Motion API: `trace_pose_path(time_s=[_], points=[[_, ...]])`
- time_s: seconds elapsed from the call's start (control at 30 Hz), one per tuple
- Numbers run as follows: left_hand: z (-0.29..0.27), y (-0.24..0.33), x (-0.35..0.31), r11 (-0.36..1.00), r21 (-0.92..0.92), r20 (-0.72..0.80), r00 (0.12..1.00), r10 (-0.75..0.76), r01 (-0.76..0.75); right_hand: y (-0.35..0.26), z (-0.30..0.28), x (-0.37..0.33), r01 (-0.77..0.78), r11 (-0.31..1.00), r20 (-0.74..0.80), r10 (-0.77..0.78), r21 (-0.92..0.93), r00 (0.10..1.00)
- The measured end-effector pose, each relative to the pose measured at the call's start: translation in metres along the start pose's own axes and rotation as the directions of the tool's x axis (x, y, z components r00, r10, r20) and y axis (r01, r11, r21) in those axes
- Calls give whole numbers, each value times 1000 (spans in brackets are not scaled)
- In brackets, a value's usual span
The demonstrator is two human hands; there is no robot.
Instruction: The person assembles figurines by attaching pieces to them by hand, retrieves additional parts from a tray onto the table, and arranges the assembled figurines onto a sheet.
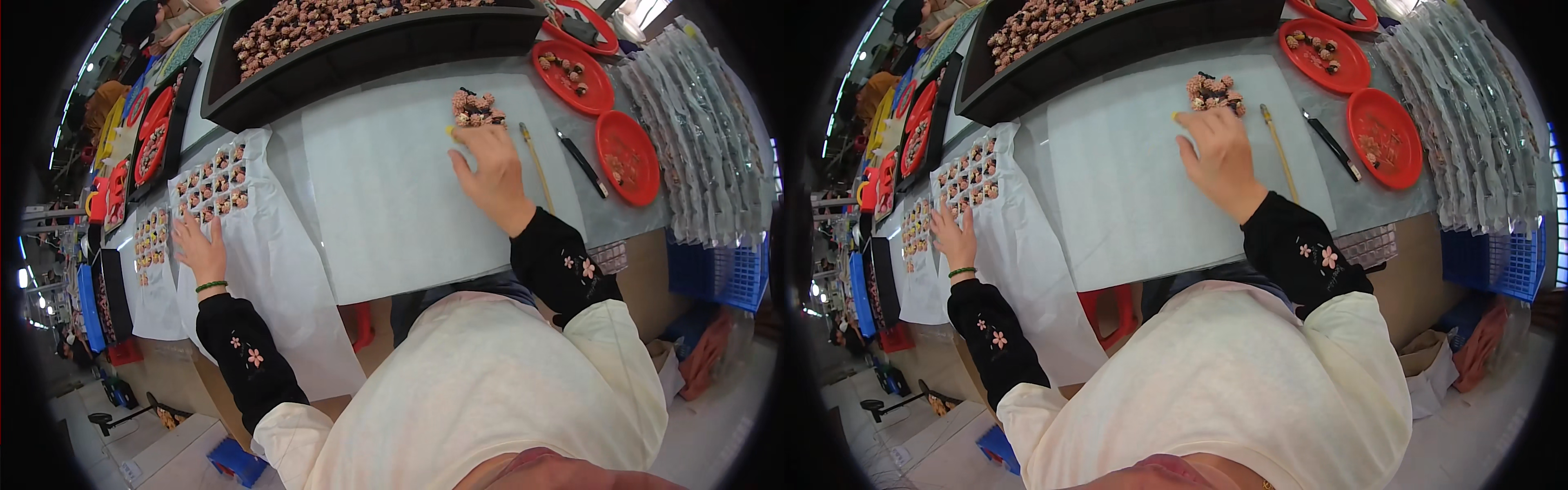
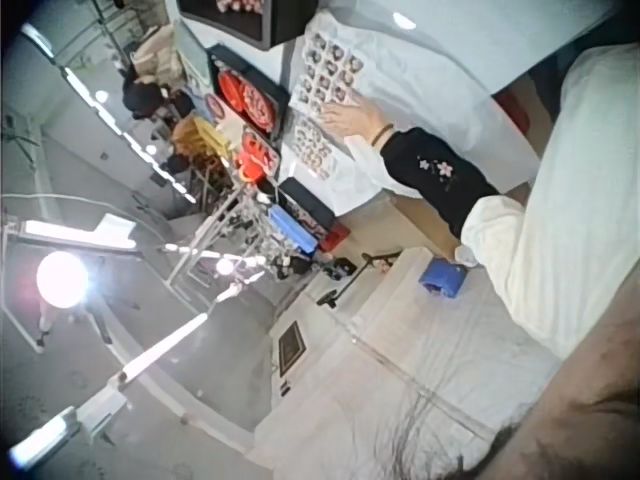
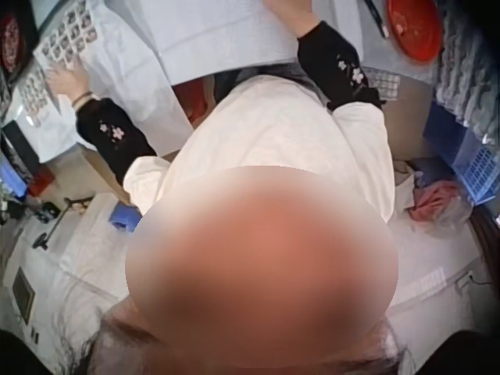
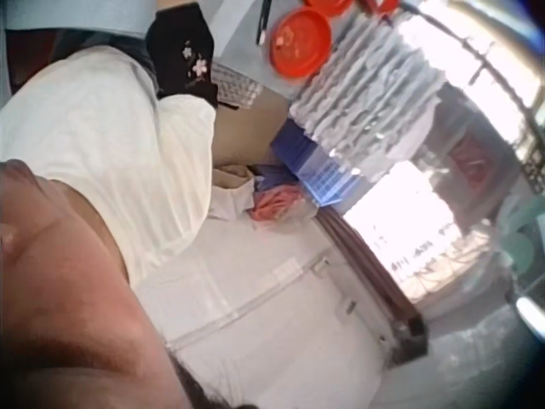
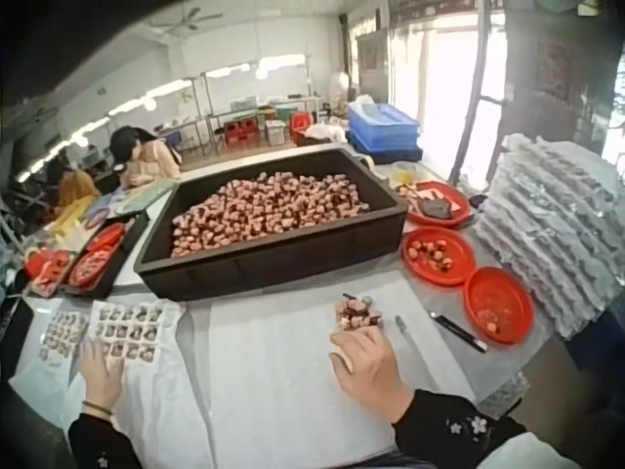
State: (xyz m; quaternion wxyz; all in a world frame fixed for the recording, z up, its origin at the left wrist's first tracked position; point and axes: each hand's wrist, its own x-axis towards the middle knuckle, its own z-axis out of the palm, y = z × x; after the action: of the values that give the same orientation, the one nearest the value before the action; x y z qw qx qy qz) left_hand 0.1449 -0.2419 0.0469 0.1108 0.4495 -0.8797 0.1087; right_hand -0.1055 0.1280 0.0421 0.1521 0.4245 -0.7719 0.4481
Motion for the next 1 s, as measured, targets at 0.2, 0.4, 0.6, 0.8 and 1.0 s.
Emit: trace_pose_path(time_s=[0.2,0.4,0.6,0.8,1.0], points=[[-83,130,-49,603,-644,-280,878,388,-471,40,0,6,133,801,178,-34,-584,983],[-81,212,-113,207,-967,-48,910,412,-145,2,0,-3,-82,996,226,89,-39,970],[-55,250,-148,133,-991,60,894,444,1,20,-5,0,133,868,164,-60,-478,985],[-43,248,-147,79,-985,174,910,377,155,14,5,-7,221,940,233,-160,-261,959],[-42,246,-143,-42,-950,281,907,314,309,5,10,-12,159,987,307,-151,-1,940]])
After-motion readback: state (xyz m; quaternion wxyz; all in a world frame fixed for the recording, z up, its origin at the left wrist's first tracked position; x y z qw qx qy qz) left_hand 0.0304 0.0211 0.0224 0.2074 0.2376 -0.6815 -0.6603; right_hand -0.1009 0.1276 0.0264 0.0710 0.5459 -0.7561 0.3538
